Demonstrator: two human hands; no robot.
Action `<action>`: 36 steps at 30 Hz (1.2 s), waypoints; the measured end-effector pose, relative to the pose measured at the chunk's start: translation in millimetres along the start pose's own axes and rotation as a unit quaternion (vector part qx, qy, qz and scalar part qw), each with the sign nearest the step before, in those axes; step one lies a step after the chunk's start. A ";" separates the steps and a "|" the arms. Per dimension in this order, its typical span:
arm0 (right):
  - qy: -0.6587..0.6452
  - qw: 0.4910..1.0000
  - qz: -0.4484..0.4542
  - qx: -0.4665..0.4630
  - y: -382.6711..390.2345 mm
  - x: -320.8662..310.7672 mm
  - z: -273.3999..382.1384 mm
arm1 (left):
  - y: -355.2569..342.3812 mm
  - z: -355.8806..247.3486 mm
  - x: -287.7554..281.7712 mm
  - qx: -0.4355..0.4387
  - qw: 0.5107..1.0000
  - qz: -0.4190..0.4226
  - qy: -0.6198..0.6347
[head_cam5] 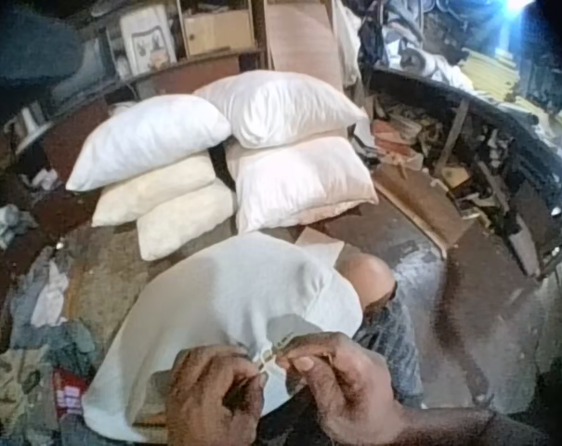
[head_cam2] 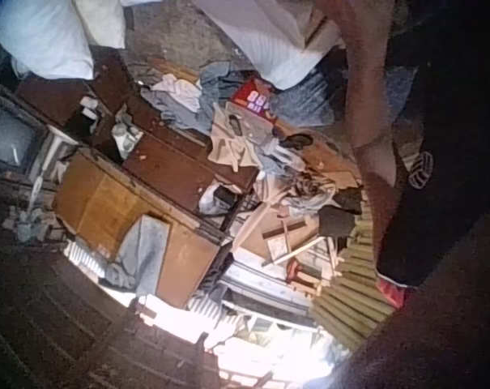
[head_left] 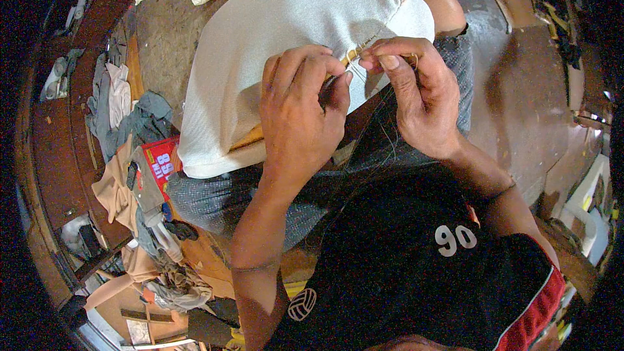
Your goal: The person hand-sews the opening of a white pillow using a needle and thread. They repeatedly insert the needle through the fabric and pull the thread to close the seam.
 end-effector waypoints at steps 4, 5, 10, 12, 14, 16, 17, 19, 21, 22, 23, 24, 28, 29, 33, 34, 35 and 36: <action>-0.023 0.995 0.075 0.057 -4.0 3.1 -5.1 | 1.6 0.9 -1.5 -0.009 1.000 0.003 0.002; -0.017 0.992 0.101 0.067 -4.1 3.8 -6.5 | 1.2 0.6 -1.1 -0.009 1.000 0.005 0.002; -0.060 0.991 0.069 0.094 -2.6 2.0 -11.3 | -0.7 0.0 1.2 -0.001 1.000 0.003 0.010; -0.067 0.990 0.075 0.100 -2.5 2.9 -12.4 | -0.9 -0.1 0.5 -0.001 1.000 0.006 0.008; -0.085 0.986 0.088 0.115 -5.0 4.3 -14.4 | -1.0 -0.2 0.1 0.005 1.000 0.011 0.001; -0.145 0.972 0.092 0.158 -6.6 5.9 -19.2 | -0.1 0.4 0.2 0.005 1.000 0.008 0.006; -0.175 0.964 0.094 0.179 -6.8 7.0 -21.8 | 0.0 0.3 0.4 0.005 1.000 0.007 0.008; -0.186 0.964 0.085 0.170 -7.4 6.1 -22.8 | -0.8 -0.9 0.5 0.004 1.000 0.006 0.003; -0.173 0.970 0.071 0.152 -6.7 4.4 -21.7 | -1.1 -1.5 1.3 0.006 1.000 0.005 0.000; -0.155 0.976 0.063 0.138 -5.3 4.0 -18.8 | -1.3 -1.5 1.7 0.009 1.000 0.002 -0.001; -0.137 0.981 0.054 0.124 -4.2 3.8 -15.4 | -1.2 -1.7 1.5 0.012 1.000 -0.001 -0.003; -0.126 0.984 0.048 0.118 -3.2 3.8 -13.4 | -0.8 -1.4 1.4 0.008 1.000 0.000 -0.002; -0.090 0.993 0.021 0.078 -1.7 2.3 -7.4 | -0.1 -0.3 0.4 -0.004 1.000 0.004 0.006; -0.084 0.994 0.013 0.063 -0.8 1.9 -6.8 | 0.0 0.0 0.4 -0.006 1.000 0.005 0.008; -0.029 0.999 -0.001 0.028 2.5 0.2 -7.4 | 0.0 0.1 1.6 -0.001 1.000 0.005 0.002; -0.019 1.000 -0.001 0.015 2.5 0.1 -6.9 | 0.4 1.1 2.1 -0.004 1.000 0.003 0.004; -0.009 1.000 -0.001 0.001 2.6 0.2 -5.6 | 0.8 1.5 1.9 -0.006 1.000 0.001 0.005; -0.006 1.000 -0.005 -0.007 2.9 -0.1 -5.1 | 0.7 1.1 1.6 -0.006 1.000 0.001 0.004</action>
Point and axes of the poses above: each hand's wrist, its own y-axis away from the middle knuckle, its own x-axis out of the palm, z = x × y, the point moved 8 cm from there along -y, towards the middle knuckle, and after that the axes turned 8 degrees about y, right-handed, at the moved point
